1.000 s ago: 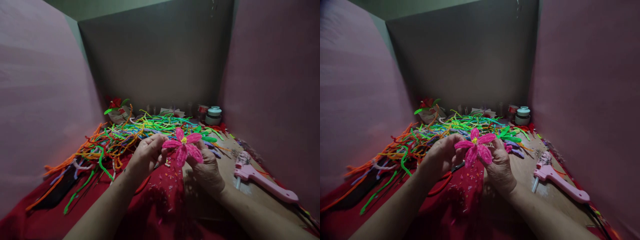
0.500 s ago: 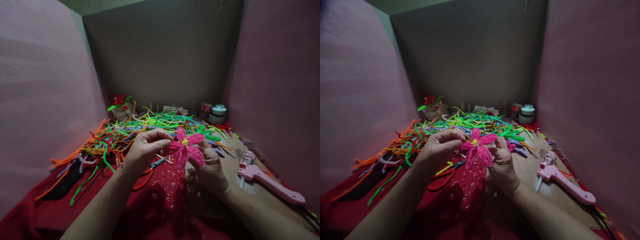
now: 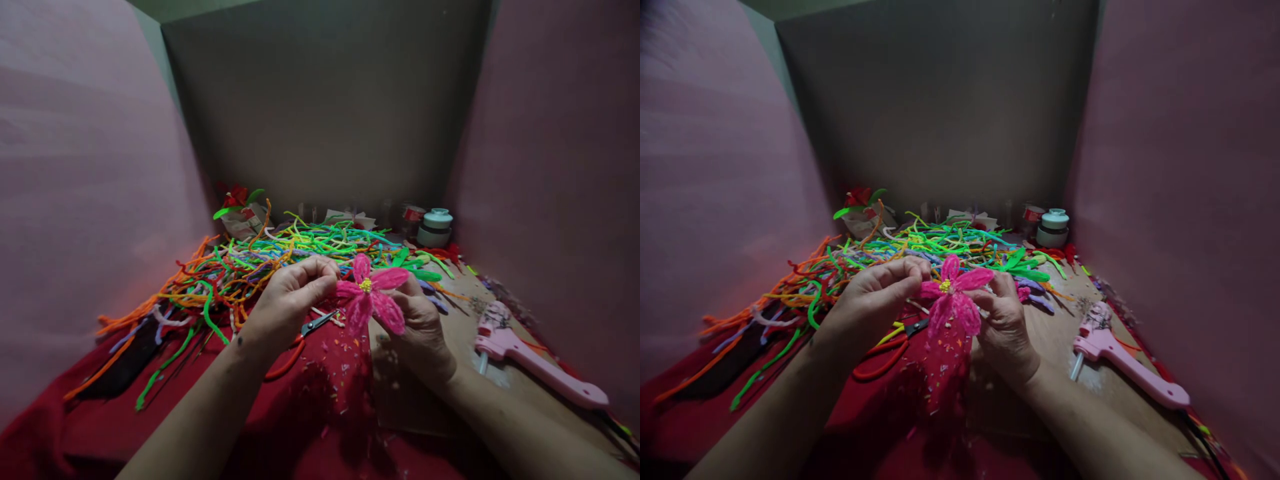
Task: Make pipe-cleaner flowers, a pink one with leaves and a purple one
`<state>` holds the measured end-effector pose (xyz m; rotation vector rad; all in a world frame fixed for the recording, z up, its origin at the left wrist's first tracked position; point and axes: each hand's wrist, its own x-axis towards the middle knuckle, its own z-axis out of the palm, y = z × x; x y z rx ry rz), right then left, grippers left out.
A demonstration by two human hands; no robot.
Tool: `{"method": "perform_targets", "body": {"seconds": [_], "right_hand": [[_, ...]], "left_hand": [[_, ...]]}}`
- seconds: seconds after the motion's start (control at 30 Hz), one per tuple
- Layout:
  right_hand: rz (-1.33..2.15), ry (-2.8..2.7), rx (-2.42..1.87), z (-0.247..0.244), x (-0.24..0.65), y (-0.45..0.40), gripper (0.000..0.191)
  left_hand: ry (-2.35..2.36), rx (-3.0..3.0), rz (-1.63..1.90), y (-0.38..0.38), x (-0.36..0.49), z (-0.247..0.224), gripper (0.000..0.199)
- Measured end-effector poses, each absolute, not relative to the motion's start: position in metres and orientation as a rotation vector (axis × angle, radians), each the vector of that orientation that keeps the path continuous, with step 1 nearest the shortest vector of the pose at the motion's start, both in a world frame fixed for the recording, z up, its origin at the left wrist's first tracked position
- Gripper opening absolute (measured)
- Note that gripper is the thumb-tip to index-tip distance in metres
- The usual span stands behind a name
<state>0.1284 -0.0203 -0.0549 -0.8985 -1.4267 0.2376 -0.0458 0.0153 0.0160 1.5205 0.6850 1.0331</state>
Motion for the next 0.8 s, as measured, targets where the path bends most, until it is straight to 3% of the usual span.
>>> {"method": "perform_targets", "body": {"seconds": [0.2,0.37,0.6,0.8], "right_hand": [[0.21,-1.447,-0.912,-0.057,0.13,-0.019,0.009],[0.158,-1.491,-0.919,-0.06,0.134,-0.018,0.01],[0.048,-1.54,-0.901,-0.065,0.135,-0.014,0.025],[-0.074,-1.594,-0.94,-0.061,0.137,-0.016,0.025]], "left_hand": [[0.742,1.48,1.198,0.023,-0.049,0.012,0.019],[0.852,1.936,1.169,0.012,-0.052,0.026,0.008],[0.943,2.287,1.082,0.002,-0.054,0.032,0.012],[1.043,2.736,0.987,0.001,-0.054,0.03,0.015]]}}
